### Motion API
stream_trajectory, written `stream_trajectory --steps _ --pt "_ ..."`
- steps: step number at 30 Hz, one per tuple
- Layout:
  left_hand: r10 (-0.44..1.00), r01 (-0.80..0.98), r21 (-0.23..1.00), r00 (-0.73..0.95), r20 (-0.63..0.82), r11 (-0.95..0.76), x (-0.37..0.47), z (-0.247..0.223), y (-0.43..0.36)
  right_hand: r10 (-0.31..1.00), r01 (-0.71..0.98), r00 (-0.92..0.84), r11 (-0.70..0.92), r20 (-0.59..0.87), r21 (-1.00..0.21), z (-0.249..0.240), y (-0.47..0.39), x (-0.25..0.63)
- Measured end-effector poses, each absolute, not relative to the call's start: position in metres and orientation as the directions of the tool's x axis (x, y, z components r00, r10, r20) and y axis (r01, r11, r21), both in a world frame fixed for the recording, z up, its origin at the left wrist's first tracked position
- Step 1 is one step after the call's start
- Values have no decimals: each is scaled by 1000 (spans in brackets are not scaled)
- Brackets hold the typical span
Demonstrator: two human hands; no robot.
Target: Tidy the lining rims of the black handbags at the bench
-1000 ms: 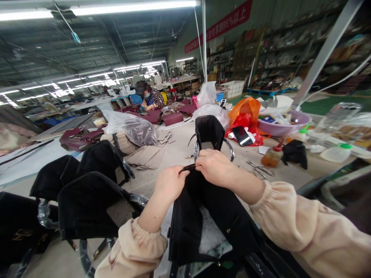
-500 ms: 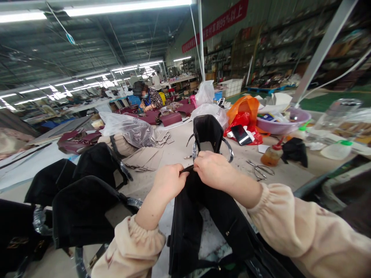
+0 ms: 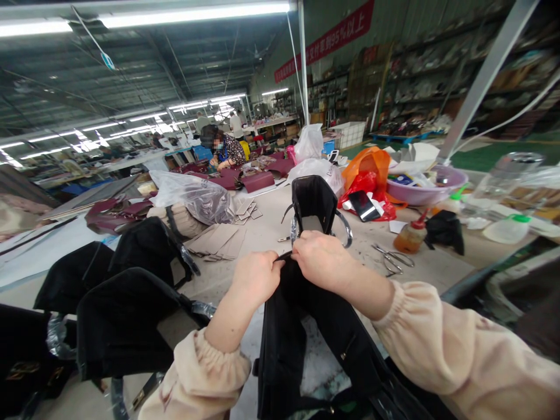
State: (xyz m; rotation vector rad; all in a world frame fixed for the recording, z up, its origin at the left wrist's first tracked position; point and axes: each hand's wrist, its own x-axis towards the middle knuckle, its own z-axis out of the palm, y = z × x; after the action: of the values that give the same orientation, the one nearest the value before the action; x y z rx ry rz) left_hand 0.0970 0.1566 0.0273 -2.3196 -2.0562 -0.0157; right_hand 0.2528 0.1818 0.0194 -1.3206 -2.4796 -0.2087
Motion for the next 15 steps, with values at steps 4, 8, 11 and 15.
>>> stream_trajectory --steps 4,8,11,15 --pt "989 990 -5 143 39 -143 95 25 158 780 823 -525 567 341 -29 18 184 254" --pt "985 986 3 168 43 -168 94 25 158 787 829 -523 558 328 -18 18 184 254" --pt "985 986 -29 164 54 -162 95 26 157 793 834 -518 551 321 -16 20 182 254" --pt "985 988 -34 153 77 -150 97 26 157 795 836 -503 547 338 -43 21 180 254"
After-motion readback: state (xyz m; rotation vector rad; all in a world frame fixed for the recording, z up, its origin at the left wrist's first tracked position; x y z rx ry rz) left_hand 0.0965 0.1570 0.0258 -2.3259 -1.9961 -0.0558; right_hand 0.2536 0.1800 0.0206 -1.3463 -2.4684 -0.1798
